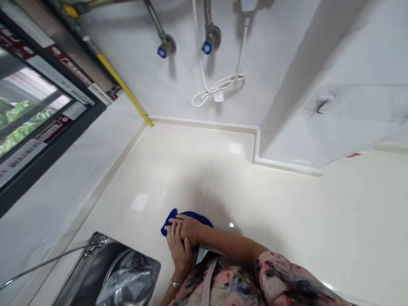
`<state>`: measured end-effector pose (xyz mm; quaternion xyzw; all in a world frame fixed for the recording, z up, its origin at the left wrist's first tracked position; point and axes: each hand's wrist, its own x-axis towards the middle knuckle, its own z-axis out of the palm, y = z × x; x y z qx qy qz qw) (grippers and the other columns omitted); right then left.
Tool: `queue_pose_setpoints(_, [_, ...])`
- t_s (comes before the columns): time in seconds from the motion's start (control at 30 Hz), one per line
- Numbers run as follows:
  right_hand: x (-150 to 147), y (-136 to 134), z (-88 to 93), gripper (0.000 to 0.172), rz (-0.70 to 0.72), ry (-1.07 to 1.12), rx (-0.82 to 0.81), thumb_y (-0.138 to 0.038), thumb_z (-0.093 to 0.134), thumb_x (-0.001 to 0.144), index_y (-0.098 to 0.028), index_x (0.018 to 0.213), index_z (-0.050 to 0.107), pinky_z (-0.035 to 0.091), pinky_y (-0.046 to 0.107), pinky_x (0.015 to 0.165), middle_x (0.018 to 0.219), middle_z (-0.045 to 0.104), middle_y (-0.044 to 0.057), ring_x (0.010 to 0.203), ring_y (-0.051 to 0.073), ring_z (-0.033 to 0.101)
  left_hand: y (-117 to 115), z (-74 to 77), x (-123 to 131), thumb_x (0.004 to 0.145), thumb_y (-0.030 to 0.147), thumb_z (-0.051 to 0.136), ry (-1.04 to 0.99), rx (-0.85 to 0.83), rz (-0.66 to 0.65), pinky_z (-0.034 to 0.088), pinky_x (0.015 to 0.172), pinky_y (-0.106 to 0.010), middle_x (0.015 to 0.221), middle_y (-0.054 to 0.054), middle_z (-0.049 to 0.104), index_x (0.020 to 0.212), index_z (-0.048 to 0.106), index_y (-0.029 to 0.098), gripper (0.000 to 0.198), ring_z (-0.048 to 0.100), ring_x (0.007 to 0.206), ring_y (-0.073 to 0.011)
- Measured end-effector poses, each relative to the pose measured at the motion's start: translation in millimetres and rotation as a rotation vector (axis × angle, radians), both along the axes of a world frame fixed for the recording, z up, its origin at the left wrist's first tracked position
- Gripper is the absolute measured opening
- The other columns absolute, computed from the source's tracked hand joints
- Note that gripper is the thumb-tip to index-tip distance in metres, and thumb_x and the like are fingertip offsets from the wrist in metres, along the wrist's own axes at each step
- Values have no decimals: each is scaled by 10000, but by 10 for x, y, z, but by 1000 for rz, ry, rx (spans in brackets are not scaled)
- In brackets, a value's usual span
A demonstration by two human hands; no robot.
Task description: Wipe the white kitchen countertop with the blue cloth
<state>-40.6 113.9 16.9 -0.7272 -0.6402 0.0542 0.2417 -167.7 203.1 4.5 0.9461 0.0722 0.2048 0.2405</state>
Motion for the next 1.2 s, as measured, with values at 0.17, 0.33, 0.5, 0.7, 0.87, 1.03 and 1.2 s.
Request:
queue_pose_setpoints(0.17, [-91, -550, -85, 563, -291, 49, 59, -397, 770, 871, -180, 1380, 665, 370, 522, 1261, 1532, 596, 105, 1495, 356, 442, -252, 57, 257, 1030, 237, 437, 28, 75, -271, 334, 1243, -630, 1614, -209, 440, 1602, 353, 141, 586, 211, 1620, -333])
queue_pose_setpoints(0.33, [-182, -1096, -145, 507, -633, 118, 22, -194, 685, 896, -191, 1401, 648, 300, 517, 1301, 1567, 565, 67, 1533, 321, 388, -615, 151, 634, 1016, 267, 462, 22, 138, -607, 334, 1265, -553, 1625, -181, 445, 1554, 438, 129, 555, 230, 1613, -315])
queue_pose_setpoints(0.5, [-180, -1695, -92, 548, -868, 134, -119, -191, 665, 908, -176, 1454, 617, 289, 595, 1289, 1673, 431, 100, 1545, 370, 363, -1120, 83, 994, 999, 350, 505, -32, 86, -826, 346, 1267, -534, 1621, -167, 464, 1534, 485, 117, 583, 231, 1612, -321])
queue_pose_setpoints(0.7, [502, -2162, 53, 596, -1083, 106, -182, -251, 667, 900, -159, 1486, 606, 237, 621, 1300, 1705, 367, 134, 1579, 395, 300, -1617, 47, 1929, 1025, 370, 476, 40, -32, -993, 282, 1310, -593, 1659, -119, 442, 1539, 506, 146, 562, 152, 1640, -330])
queue_pose_setpoints(0.87, [1073, -2432, 137, 562, -1135, 165, 13, -292, 632, 914, -69, 1430, 632, 326, 566, 1272, 1553, 560, 197, 1481, 348, 476, -1820, 124, 2585, 1072, 386, 343, 65, -131, -1050, 300, 1320, -565, 1642, -131, 468, 1579, 447, 148, 570, 240, 1624, -278])
queue_pose_setpoints(1.03, [386, -2719, 27, 396, -1407, 34, 518, -244, 448, 1007, -168, 1308, 694, 506, 496, 1161, 1373, 708, 129, 1335, 254, 633, -2081, 199, 2447, 1086, 422, 302, 157, -87, -902, 386, 1275, -528, 1637, -206, 451, 1633, 352, 128, 623, 425, 1537, -291])
queue_pose_setpoints(1.2, [-707, -2806, -69, 368, -1508, -8, 531, -167, 416, 1015, -257, 1227, 703, 572, 484, 1074, 1313, 732, 86, 1267, 234, 675, -2453, 170, 2167, 991, 493, 562, 192, 139, -788, 145, 1258, -786, 1709, -225, 303, 1572, 506, 196, 655, 176, 1599, -509])
